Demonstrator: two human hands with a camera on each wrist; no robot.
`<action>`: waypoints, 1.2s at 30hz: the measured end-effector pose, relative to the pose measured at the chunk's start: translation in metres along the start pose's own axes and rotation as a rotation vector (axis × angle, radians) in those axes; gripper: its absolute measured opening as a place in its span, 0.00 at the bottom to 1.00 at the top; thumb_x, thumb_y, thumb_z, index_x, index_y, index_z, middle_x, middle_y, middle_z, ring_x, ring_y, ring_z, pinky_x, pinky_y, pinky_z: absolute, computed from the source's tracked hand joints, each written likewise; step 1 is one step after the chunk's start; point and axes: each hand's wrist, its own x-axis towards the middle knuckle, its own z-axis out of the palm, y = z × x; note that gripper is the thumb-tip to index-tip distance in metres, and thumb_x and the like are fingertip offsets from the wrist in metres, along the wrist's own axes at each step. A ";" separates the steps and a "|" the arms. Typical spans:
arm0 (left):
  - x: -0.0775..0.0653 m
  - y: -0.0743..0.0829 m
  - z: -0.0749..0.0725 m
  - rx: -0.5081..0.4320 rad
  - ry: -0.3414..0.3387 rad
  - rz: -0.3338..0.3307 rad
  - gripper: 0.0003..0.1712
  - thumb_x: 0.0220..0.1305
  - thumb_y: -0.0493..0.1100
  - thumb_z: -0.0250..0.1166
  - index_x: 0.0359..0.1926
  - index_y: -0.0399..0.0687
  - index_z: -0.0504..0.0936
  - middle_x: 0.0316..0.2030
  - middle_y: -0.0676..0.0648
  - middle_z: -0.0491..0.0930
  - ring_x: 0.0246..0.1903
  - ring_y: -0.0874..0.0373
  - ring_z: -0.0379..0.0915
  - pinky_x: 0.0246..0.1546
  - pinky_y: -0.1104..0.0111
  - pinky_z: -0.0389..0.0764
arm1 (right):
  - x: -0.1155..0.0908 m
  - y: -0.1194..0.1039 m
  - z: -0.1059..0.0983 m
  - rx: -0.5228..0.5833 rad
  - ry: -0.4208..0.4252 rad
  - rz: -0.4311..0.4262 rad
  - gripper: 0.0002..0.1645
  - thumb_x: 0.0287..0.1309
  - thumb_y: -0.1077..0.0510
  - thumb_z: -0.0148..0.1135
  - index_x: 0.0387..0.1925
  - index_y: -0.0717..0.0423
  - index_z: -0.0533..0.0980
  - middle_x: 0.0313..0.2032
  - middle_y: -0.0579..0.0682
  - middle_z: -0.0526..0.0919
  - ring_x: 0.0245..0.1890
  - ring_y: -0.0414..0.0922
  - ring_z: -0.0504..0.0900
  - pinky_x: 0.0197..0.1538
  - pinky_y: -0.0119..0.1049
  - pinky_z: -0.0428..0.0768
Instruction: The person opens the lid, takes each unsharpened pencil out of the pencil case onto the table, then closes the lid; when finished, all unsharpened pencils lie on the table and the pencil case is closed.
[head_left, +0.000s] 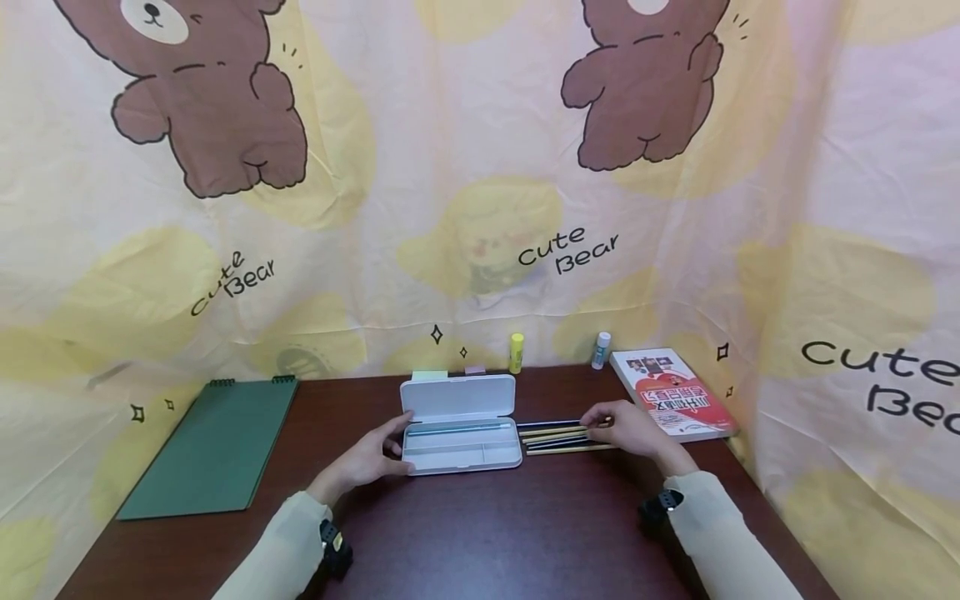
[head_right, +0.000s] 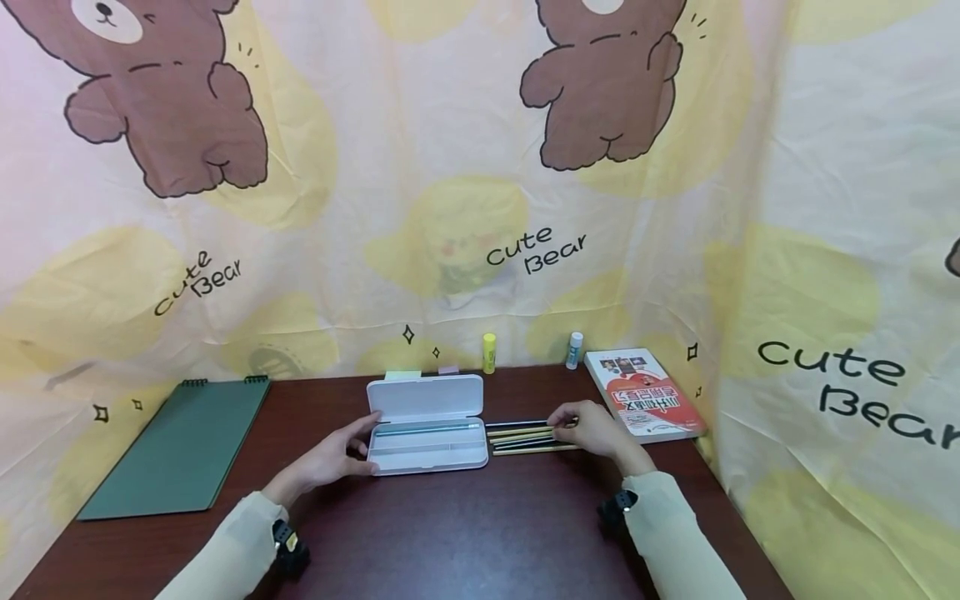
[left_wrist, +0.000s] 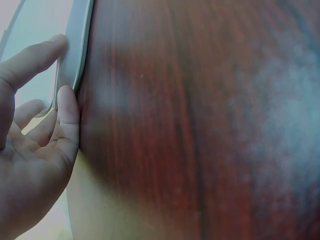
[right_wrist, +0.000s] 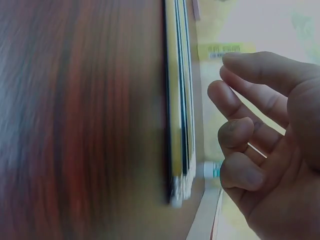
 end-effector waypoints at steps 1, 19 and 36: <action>0.000 0.000 0.000 0.003 0.001 -0.001 0.55 0.51 0.44 0.78 0.76 0.63 0.59 0.67 0.48 0.69 0.47 0.54 0.70 0.40 0.66 0.72 | 0.002 -0.003 0.002 0.002 0.000 0.001 0.12 0.61 0.52 0.68 0.45 0.48 0.84 0.39 0.42 0.85 0.40 0.44 0.77 0.45 0.38 0.74; 0.001 -0.002 -0.001 0.011 -0.001 0.002 0.55 0.51 0.45 0.79 0.76 0.64 0.59 0.67 0.49 0.69 0.47 0.53 0.70 0.43 0.64 0.72 | 0.037 -0.068 0.044 0.011 -0.020 -0.159 0.11 0.60 0.56 0.69 0.45 0.49 0.84 0.41 0.42 0.86 0.43 0.43 0.80 0.53 0.48 0.79; 0.001 0.000 -0.001 0.028 -0.006 0.009 0.54 0.53 0.45 0.78 0.76 0.63 0.59 0.69 0.47 0.68 0.48 0.54 0.70 0.41 0.66 0.72 | 0.056 -0.095 0.082 -0.097 -0.165 -0.251 0.12 0.60 0.56 0.69 0.46 0.50 0.85 0.41 0.42 0.88 0.41 0.40 0.81 0.51 0.43 0.79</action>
